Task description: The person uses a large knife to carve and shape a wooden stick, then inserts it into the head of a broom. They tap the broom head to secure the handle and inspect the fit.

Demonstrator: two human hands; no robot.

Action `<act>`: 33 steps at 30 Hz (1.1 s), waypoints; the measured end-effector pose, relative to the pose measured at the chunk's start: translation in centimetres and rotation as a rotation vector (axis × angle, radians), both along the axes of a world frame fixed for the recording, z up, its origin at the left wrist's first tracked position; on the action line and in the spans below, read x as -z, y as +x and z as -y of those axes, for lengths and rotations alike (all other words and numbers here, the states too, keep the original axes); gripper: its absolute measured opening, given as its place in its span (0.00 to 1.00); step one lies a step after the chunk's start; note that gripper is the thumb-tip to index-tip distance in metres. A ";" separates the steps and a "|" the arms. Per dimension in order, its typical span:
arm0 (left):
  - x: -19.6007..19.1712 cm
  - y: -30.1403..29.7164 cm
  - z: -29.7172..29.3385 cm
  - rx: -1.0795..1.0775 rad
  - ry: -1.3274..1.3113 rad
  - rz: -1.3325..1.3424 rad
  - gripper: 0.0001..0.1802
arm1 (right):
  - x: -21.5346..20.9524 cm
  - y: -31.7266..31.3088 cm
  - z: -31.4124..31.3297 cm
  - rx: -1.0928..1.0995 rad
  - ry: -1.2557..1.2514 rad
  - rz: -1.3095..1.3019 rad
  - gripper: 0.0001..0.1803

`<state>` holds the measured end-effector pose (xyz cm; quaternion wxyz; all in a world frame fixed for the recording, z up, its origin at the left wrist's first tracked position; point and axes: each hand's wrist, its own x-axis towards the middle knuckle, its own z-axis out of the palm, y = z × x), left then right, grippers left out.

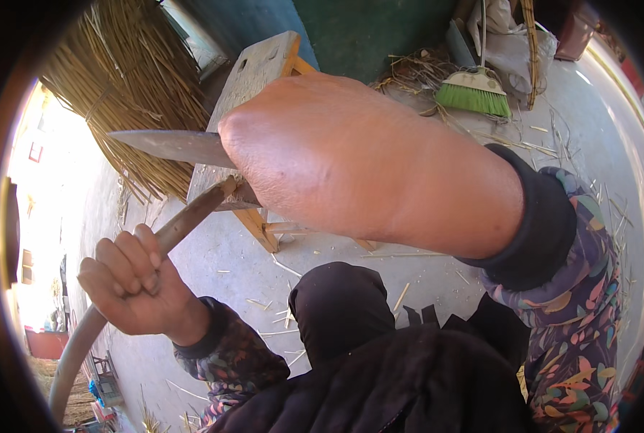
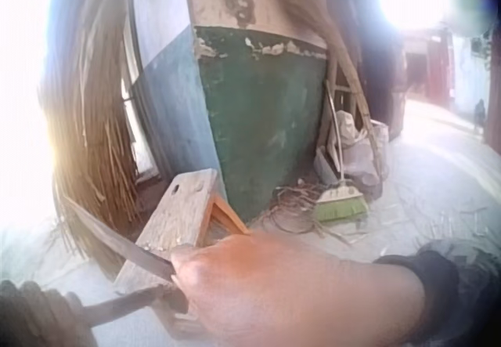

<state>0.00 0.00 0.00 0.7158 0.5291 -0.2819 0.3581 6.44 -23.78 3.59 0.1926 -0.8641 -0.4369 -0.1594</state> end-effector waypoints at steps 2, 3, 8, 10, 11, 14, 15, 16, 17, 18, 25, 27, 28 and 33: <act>-0.4 0.2 0.2 -0.077 -0.132 -0.023 0.26 | -1.3 -1.0 0.1 0.068 0.001 -0.148 0.12; 1.3 0.0 0.6 -0.114 -0.241 -0.081 0.26 | -1.7 -1.5 -0.4 0.136 -0.041 -0.254 0.12; 0.0 -0.3 2.0 -0.309 -0.369 -0.153 0.26 | -2.9 -2.6 -1.7 0.097 0.190 0.035 0.11; -0.1 -0.2 2.9 -0.312 -0.336 -0.142 0.27 | -2.7 -3.4 -1.6 0.076 0.167 -0.016 0.11; -0.2 -0.1 3.1 -0.314 -0.319 -0.137 0.27 | -2.5 -3.3 -1.4 0.063 0.126 -0.061 0.11; -0.4 0.0 3.3 -0.303 -0.292 -0.133 0.27 | -1.4 -2.2 -0.5 0.018 0.048 -0.068 0.11; -0.4 0.0 3.3 -0.312 -0.289 -0.135 0.27 | -1.5 -2.2 -0.6 0.026 0.034 -0.059 0.11; -0.4 0.0 3.3 -0.317 -0.295 -0.137 0.27 | -3.2 -3.5 -1.6 0.094 0.018 -0.073 0.11; -0.4 0.0 3.3 -0.322 -0.301 -0.140 0.27 | -3.6 -3.8 -1.9 0.130 0.026 -0.068 0.11; -0.4 -0.1 3.2 -0.324 -0.307 -0.140 0.27 | -3.9 -4.0 -2.2 0.158 0.042 -0.067 0.11; -0.3 0.1 3.0 -0.287 -0.309 -0.137 0.27 | -3.1 -2.4 -0.7 -0.010 0.142 -0.139 0.11; -0.3 0.2 3.1 -0.285 -0.282 -0.130 0.27 | -1.2 -0.8 -0.4 -0.033 0.027 -0.038 0.11; -0.4 0.1 3.3 -0.300 -0.281 -0.138 0.27 | -1.2 -1.0 -0.2 -0.024 0.017 -0.011 0.11; -0.6 -0.1 3.4 -0.368 -0.329 -0.173 0.27 | -2.3 -2.6 -1.2 -0.007 0.040 0.020 0.10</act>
